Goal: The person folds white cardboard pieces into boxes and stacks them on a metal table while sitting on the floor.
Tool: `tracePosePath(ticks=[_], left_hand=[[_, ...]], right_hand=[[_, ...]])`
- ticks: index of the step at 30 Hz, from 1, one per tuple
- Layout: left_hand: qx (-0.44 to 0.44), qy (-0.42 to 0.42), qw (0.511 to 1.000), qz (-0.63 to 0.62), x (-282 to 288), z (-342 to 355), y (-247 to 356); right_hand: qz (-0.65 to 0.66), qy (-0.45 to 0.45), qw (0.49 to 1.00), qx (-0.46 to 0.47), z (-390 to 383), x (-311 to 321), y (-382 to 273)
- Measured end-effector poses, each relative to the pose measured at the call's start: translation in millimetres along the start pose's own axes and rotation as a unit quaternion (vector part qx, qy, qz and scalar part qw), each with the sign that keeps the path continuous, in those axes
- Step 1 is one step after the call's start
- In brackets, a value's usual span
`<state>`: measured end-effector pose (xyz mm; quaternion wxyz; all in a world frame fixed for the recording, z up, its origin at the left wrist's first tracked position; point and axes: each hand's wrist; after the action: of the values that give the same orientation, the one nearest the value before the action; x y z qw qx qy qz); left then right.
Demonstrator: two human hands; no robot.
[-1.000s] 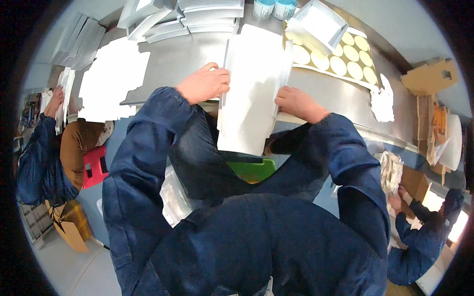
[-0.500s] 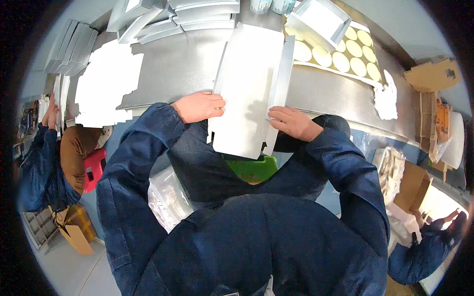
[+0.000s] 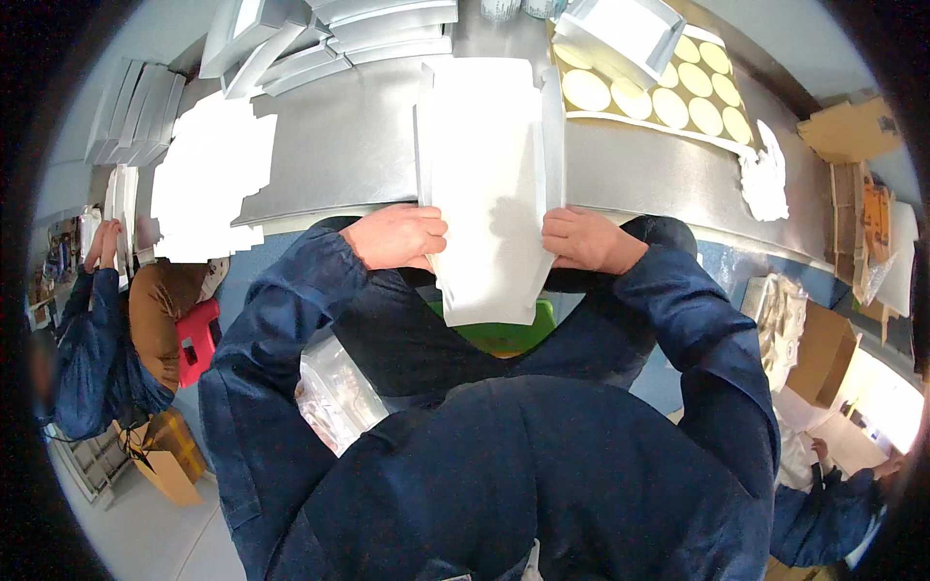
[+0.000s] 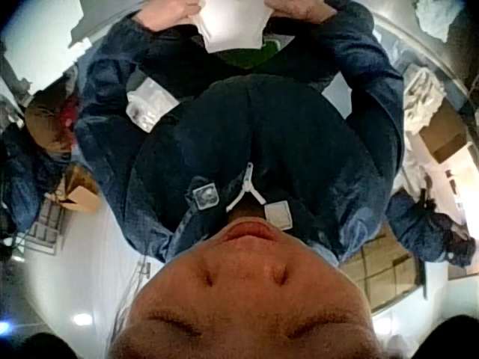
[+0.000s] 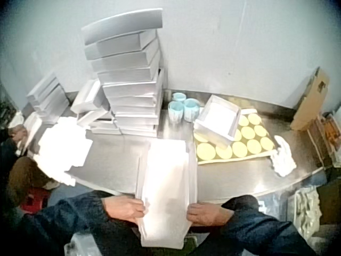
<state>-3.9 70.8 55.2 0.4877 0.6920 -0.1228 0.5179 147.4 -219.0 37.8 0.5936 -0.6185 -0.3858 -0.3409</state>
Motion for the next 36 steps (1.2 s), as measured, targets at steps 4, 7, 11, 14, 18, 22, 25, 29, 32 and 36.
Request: tracePosePath(ticks=[4,7,11,14,18,22,25,29,32,36], left_hand=[[0.026,-0.026,0.999,-0.011,3.2,3.4,3.0],[0.017,-0.027,0.999,0.005,-0.6,-0.8,3.7],[0.006,-0.043,0.998,0.048,-9.5,-1.3,3.1],[0.024,-0.037,0.995,0.09,-14.4,3.2,7.1],[0.034,0.004,0.99,0.138,-13.7,1.3,8.1],[0.021,0.043,0.994,0.103,-22.9,2.2,1.4],[0.033,0.039,0.994,0.096,-26.3,4.4,2.0],[0.048,0.032,0.991,0.119,-32.3,3.6,6.4],[0.077,0.016,0.991,0.107,-26.2,5.3,10.8],[0.06,0.088,0.993,0.046,-23.8,1.8,10.4]], right_hand=[[0.012,-0.031,0.999,-0.011,6.2,7.5,-6.7],[-0.019,0.011,1.0,0.02,1.8,-5.4,-1.5],[-0.025,0.036,0.998,0.039,-0.8,-11.4,-0.9],[-0.042,-0.016,0.999,0.016,4.0,-9.4,-3.4],[-0.054,0.013,0.998,0.004,4.9,-6.1,-2.4],[-0.021,0.121,0.992,-0.009,5.2,-10.1,-4.7],[-0.026,0.101,0.993,-0.049,7.1,-19.3,-5.9],[-0.056,0.098,0.993,-0.045,3.4,-30.3,-10.2],[-0.035,0.086,0.994,-0.054,3.5,-27.1,-9.0],[0.022,0.091,0.995,-0.042,5.1,-23.7,-12.3]])
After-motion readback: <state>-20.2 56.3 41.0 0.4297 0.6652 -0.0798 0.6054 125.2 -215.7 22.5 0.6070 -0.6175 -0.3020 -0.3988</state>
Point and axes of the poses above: each hand's wrist, its own z-axis towards the middle knuckle, its own x-axis out of the back of the hand, y = z × x, and after that the axes turned 10 degrees about -x, right-handed
